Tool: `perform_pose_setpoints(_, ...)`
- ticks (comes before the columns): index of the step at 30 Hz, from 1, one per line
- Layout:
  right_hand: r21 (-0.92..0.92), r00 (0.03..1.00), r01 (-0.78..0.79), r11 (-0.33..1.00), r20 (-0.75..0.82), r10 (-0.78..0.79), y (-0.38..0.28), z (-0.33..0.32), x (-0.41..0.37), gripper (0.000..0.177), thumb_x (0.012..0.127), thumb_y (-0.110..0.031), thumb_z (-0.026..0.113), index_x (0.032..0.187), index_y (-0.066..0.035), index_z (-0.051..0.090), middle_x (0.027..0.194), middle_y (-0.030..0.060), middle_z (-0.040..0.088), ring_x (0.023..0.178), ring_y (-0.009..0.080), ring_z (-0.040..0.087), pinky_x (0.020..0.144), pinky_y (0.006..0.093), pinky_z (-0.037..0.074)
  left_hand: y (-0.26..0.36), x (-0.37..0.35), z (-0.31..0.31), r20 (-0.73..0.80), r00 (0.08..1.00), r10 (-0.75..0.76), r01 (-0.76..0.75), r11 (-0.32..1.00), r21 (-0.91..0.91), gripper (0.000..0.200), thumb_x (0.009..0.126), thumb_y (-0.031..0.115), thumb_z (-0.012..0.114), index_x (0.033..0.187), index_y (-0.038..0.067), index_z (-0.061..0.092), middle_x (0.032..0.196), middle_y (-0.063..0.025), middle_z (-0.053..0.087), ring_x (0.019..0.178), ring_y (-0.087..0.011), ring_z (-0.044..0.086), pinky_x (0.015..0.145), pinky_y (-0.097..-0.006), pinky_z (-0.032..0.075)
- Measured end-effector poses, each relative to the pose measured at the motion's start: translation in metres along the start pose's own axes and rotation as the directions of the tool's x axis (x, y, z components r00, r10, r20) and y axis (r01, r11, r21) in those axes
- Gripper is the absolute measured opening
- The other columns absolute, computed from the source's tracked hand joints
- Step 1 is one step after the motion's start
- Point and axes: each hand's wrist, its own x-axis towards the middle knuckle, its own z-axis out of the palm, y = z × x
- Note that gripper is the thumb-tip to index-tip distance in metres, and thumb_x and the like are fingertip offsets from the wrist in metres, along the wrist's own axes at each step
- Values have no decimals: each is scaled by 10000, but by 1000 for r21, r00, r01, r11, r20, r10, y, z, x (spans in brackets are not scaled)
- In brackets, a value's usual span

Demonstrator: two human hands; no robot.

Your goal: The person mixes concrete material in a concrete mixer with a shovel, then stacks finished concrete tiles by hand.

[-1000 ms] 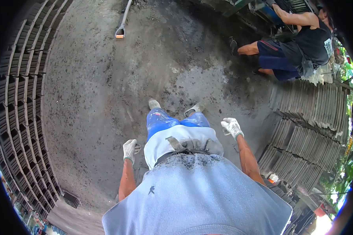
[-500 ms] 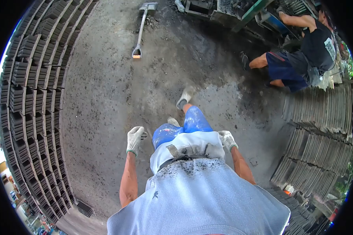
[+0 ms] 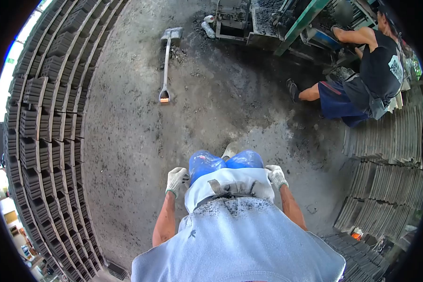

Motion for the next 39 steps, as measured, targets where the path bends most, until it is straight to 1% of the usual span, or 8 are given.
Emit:
perform_pose_setpoints(6, 127, 990, -118, 985, -57, 126, -41, -3, 8, 338, 798, -197, 682, 1066, 9, 684, 959, 145, 695, 744, 219, 688, 587, 353, 590, 32, 31, -15, 23, 1000, -11, 9, 998, 57, 314, 807, 201, 608, 1007, -33, 671, 804, -112, 689, 711, -185, 663, 672, -305, 533)
perform_pose_setpoints(7, -158, 970, 179, 971, -139, -202, 27, 16, 47, 364, 806, -183, 684, 1110, 15, 664, 982, 144, 689, 769, 225, 686, 586, 355, 599, 36, 37, -18, 44, 998, -40, 37, 997, 69, 313, 805, 202, 617, 1008, -30, 671, 807, -106, 688, 716, -181, 659, 681, -304, 528)
perform_pose_setpoints(8, -146, 967, 166, 975, -168, -190, 14, 15, 45, 364, 806, -183, 684, 1110, 15, 664, 982, 144, 689, 769, 225, 686, 586, 355, 599, 40, 44, -21, 65, 996, -67, 62, 995, 84, 312, 802, 202, 625, 1009, -26, 670, 811, -101, 687, 721, -176, 655, 690, -303, 523)
perform_pose_setpoints(10, 293, 978, -167, 941, -71, 195, -39, 13, 32, 422, 816, -233, 693, 1143, 32, 653, 1031, 172, 699, 899, 242, 684, 814, 349, 545, 42, 68, -30, 102, 994, -42, 30, 993, 118, 288, 791, 189, 635, 976, -27, 680, 809, -95, 685, 707, -165, 639, 675, -296, 511)
perform_pose_setpoints(14, 405, 966, -165, 899, -118, 231, -96, 34, 25, 412, 823, -226, 691, 1138, 37, 653, 1039, 175, 697, 922, 241, 681, 806, 339, 541, 71, 118, -56, 188, 982, 16, -42, 990, 137, 240, 781, 176, 650, 915, -19, 687, 787, -89, 682, 679, -150, 625, 637, -291, 501)
perform_pose_setpoints(20, 186, 970, -102, 977, -199, 139, -93, 91, 14, 385, 823, -264, 691, 1070, 32, 687, 1065, 189, 693, 1006, 293, 658, 911, 344, 490, 153, 179, -89, 174, 983, 64, -103, 968, 227, 233, 823, 203, 607, 922, 5, 678, 734, -100, 681, 620, -168, 641, 582, -291, 504)
perform_pose_setpoints(28, -75, 966, 133, 988, -212, -146, -24, 106, -16, 348, 805, -296, 632, 934, 19, 703, 904, 233, 686, 850, 372, 668, 749, 381, 512, 212, 197, -73, 261, 928, 265, -311, 938, 155, 166, 847, 191, 662, 891, 32, 679, 723, -69, 669, 585, -155, 619, 546, -275, 488)
perform_pose_setpoints(39, 236, 982, 94, 967, -184, -50, 35, 61, 30, 221, 779, -158, 685, 886, 33, 709, 782, 155, 708, 716, 227, 686, 681, 330, 540, 63, 84, -32, 198, 976, 87, -149, 934, 325, 257, 819, 255, 651, 853, 6, 706, 745, -68, 676, 664, -160, 637, 618, -316, 516)
